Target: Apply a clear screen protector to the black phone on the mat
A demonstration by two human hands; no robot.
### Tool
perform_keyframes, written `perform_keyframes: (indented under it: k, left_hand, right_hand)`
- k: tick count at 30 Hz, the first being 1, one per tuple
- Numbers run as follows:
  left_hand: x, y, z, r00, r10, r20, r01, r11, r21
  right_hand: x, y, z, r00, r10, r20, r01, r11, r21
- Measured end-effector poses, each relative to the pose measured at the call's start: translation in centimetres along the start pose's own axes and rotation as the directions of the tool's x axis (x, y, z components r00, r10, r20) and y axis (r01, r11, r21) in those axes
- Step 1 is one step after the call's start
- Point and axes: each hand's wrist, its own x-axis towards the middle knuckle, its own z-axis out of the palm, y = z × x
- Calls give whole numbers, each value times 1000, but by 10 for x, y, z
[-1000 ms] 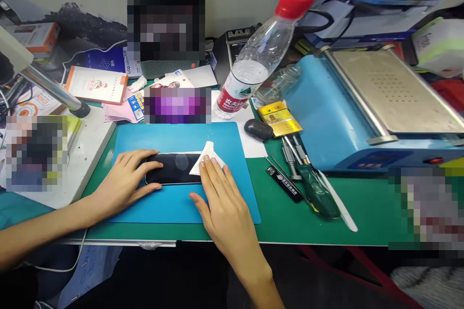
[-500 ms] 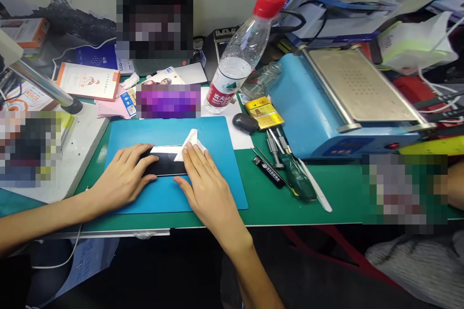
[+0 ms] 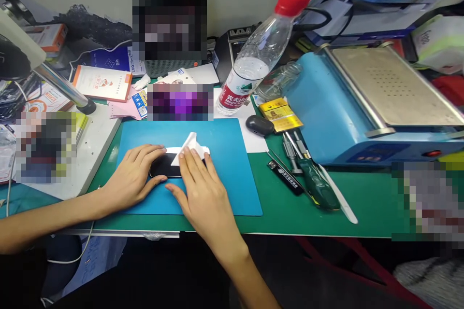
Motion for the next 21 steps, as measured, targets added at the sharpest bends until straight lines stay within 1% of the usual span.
perform_keyframes:
  k: [3, 5, 7, 10, 13, 18, 21]
  left_hand:
    - [0, 0, 1, 1000, 5, -13, -5, 1000, -20]
    - [0, 0, 1, 1000, 7, -21, -8, 1000, -29]
    - [1, 0, 1, 1000, 14, -24, -14, 1000, -26]
    - [1, -1, 1, 1000, 18, -23, -19, 1000, -16]
    - [1, -1, 1, 1000, 11, -26, -11, 1000, -28]
    - [-1, -3, -1, 998, -34, -43, 29, 993, -115]
    - [-3, -5, -2, 992, -56, -111, 31, 977, -209]
  right_hand:
    - [-8, -15, -1, 999, -36, 20, 36, 999, -2]
    - [-13, -17, -2, 999, -47, 20, 47, 999, -12]
    - [-11, -12, -2, 999, -42, 10, 42, 999, -18]
    - [2, 0, 3, 1000, -12, -5, 12, 1000, -6]
    - [5, -1, 5, 1000, 12, -6, -12, 1000, 17]
    - [-5, -20, 2, 998, -61, 26, 60, 998, 32]
    - [9, -21, 7, 997, -74, 19, 73, 996, 61]
